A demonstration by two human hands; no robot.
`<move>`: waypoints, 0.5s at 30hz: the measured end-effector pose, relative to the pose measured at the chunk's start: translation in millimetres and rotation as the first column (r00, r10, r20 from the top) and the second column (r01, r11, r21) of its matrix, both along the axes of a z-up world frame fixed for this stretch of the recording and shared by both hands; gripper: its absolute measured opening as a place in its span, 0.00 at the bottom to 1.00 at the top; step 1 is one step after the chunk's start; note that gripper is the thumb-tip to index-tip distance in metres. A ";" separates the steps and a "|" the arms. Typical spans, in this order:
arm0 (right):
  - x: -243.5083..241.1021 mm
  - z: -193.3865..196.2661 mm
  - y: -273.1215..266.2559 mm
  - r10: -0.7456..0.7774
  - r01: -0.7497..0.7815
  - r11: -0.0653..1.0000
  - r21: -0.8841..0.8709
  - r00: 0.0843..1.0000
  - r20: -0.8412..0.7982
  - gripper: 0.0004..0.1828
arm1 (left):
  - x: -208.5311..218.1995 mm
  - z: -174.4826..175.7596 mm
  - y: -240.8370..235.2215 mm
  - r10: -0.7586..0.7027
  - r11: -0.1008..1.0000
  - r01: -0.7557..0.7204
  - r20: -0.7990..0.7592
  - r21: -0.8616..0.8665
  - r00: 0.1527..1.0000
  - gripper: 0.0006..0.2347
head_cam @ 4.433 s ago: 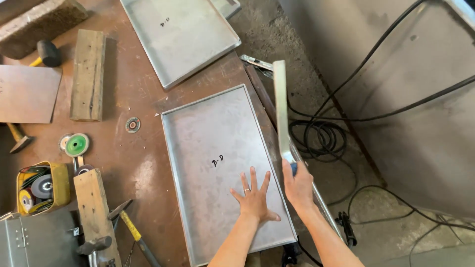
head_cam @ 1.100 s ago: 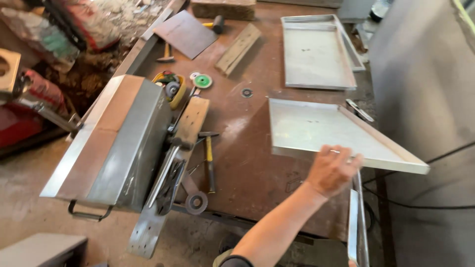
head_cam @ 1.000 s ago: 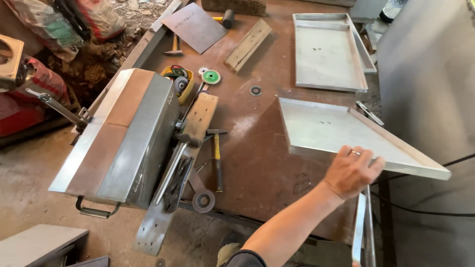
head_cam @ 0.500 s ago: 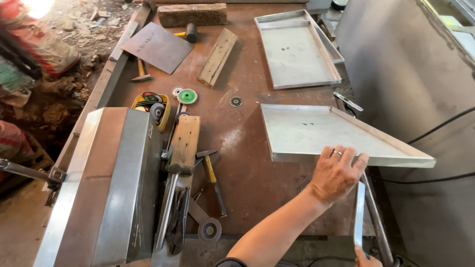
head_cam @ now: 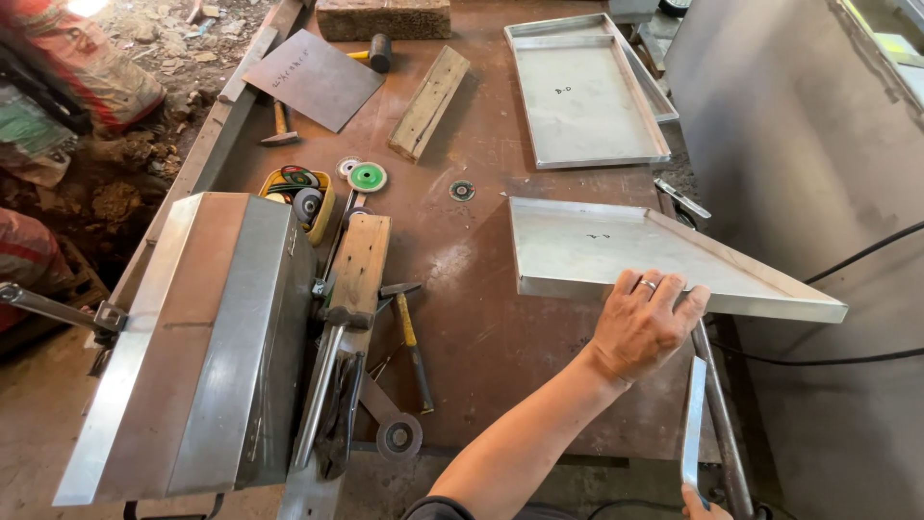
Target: Assembling and checking the fit of metal panels for a cabinet structure.
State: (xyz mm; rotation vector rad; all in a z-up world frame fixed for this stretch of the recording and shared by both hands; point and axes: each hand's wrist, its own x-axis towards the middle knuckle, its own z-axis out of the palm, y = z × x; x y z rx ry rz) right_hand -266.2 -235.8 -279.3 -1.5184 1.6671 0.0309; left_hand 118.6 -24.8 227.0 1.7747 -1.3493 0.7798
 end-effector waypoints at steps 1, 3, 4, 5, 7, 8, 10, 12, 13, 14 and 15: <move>0.7 0.0 -3.1 0.006 -0.006 1.000 0.003 1.000 -0.001 0.34 | -1.0 1.1 2.1 0.006 1.000 -0.006 -0.001 0.003 1.000 0.09; 3.5 0.6 -11.1 0.068 -0.064 0.997 0.040 0.994 -0.091 0.35 | -2.6 4.1 5.1 -0.003 1.000 0.003 -0.002 0.021 1.000 0.09; 1.0 -1.0 -9.7 0.073 -0.070 0.997 0.040 0.993 -0.089 0.35 | -2.9 4.5 6.5 0.003 1.000 -0.003 0.000 0.022 1.000 0.09; -0.5 -2.7 -9.0 0.101 -0.102 0.995 -0.011 0.992 -0.077 0.34 | -2.8 5.4 6.5 0.000 0.998 0.000 0.003 0.064 1.000 0.09; -2.8 -7.3 -8.8 0.123 -0.127 0.990 -0.063 0.991 -0.061 0.34 | -1.8 5.8 4.8 -0.010 0.994 0.009 0.012 0.107 1.000 0.10; -3.7 -10.5 -8.9 0.128 -0.128 0.989 -0.072 0.992 -0.011 0.34 | -1.0 4.9 3.5 -0.006 0.990 0.001 0.030 0.144 1.000 0.12; -12.7 -11.0 -0.9 0.127 -0.124 0.990 -0.070 0.991 0.034 0.33 | -6.8 -0.1 6.6 -0.008 0.981 0.000 0.042 0.192 0.999 0.13; -6.2 -4.8 -1.8 0.092 -0.097 0.992 0.079 0.994 0.059 0.33 | -8.6 -3.0 8.6 0.020 0.985 -0.032 0.075 0.172 0.997 0.14; -4.2 7.3 4.3 0.091 -0.096 0.992 0.082 0.994 0.063 0.33 | -11.1 -4.7 10.4 0.018 0.984 -0.031 0.078 0.175 0.997 0.14; -2.3 19.7 10.0 0.088 -0.093 0.991 0.093 0.995 0.049 0.33 | -13.6 -6.2 12.0 0.013 0.980 -0.023 0.053 0.196 0.999 0.14; 0.7 31.1 16.1 0.084 -0.087 0.991 0.104 0.996 0.037 0.33 | -15.1 -8.0 12.8 0.006 0.976 -0.012 0.029 0.218 1.000 0.14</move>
